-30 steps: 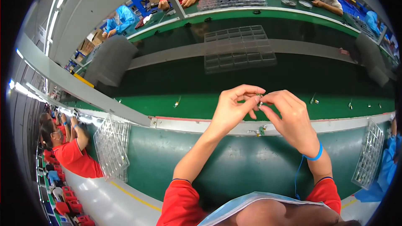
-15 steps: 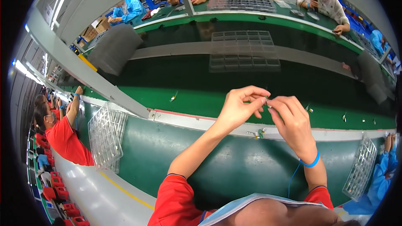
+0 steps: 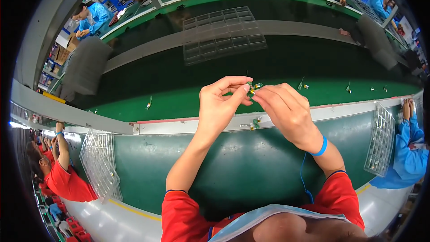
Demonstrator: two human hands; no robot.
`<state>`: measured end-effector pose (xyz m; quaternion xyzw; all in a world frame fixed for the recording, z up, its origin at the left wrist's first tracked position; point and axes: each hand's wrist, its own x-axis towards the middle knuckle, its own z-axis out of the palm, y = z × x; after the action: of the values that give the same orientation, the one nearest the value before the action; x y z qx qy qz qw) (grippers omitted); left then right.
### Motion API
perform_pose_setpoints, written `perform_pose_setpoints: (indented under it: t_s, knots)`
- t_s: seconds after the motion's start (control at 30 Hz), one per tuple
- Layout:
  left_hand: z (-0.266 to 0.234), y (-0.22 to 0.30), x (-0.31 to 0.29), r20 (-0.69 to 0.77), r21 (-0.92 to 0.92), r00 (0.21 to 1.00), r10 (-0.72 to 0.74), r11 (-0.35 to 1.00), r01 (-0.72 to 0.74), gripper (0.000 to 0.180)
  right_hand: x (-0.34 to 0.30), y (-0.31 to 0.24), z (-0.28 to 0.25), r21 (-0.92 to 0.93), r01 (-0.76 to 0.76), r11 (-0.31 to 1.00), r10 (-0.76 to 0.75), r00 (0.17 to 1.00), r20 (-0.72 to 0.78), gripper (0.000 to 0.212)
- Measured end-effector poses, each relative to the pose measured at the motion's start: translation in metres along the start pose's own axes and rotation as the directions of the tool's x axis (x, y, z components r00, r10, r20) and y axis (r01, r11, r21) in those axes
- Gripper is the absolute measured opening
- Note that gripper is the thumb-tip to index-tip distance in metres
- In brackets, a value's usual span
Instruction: The person assembles small electronic components by hand on a factory production line, connecting plastic connectors to the electronic components.
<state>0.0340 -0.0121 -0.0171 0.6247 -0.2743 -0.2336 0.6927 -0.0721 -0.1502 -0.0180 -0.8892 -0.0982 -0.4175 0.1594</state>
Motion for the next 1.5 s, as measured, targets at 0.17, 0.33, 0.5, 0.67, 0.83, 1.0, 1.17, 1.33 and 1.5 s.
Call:
perform_pose_setpoints:
  t_s: [0.17, 0.33, 0.5, 0.67, 0.83, 1.0, 1.17, 1.33, 1.5]
  knots:
    - [0.002, -0.003, -0.003, -0.009, -0.056, 1.0, -0.019, 0.998, 0.018, 0.018, -0.001, -0.004, -0.003, 0.142, -0.159, 0.977, 0.158, 0.987, 0.018, 0.02]
    - [0.002, 0.002, -0.008, 0.022, -0.103, 0.999, 0.031, 0.994, -0.028, 0.018, 0.003, -0.009, -0.007, 0.456, -0.542, 0.706, 0.517, 0.834, 0.192, 0.015]
    - [0.007, 0.01, -0.011, 0.033, -0.205, 0.999, 0.034, 0.978, -0.026, 0.021, 0.006, -0.007, -0.009, 0.617, -0.65, 0.443, 0.653, 0.706, 0.275, 0.013]
    - [0.012, 0.008, -0.017, 0.03, -0.231, 0.996, 0.08, 0.97, -0.071, 0.026, 0.003, -0.011, -0.008, 0.689, -0.591, 0.419, 0.668, 0.715, 0.207, 0.011]
    - [0.012, 0.004, -0.019, -0.006, -0.254, 0.993, 0.114, 0.961, -0.112, 0.025, 0.0, -0.013, -0.002, 0.731, -0.481, 0.485, 0.624, 0.776, 0.096, 0.008]
    - [0.017, 0.002, -0.021, -0.06, -0.247, 0.986, 0.158, 0.954, -0.168, 0.021, 0.001, -0.014, -0.003, 0.62, -0.378, 0.687, 0.521, 0.851, -0.058, 0.009]
    - [0.022, 0.003, -0.023, -0.1, -0.341, 0.98, 0.169, 0.92, -0.194, 0.019, 0.002, -0.013, -0.001, 0.507, -0.252, 0.824, 0.403, 0.89, -0.214, 0.018]
    - [0.022, 0.003, -0.025, -0.117, -0.318, 0.983, 0.141, 0.932, -0.172, 0.018, 0.002, -0.006, -0.002, 0.325, -0.096, 0.941, 0.198, 0.934, -0.297, 0.025]
    - [0.021, 0.003, -0.026, -0.128, -0.295, 0.977, 0.168, 0.935, -0.199, 0.019, 0.004, -0.013, -0.003, 0.518, -0.231, 0.824, 0.383, 0.9, -0.207, 0.027]
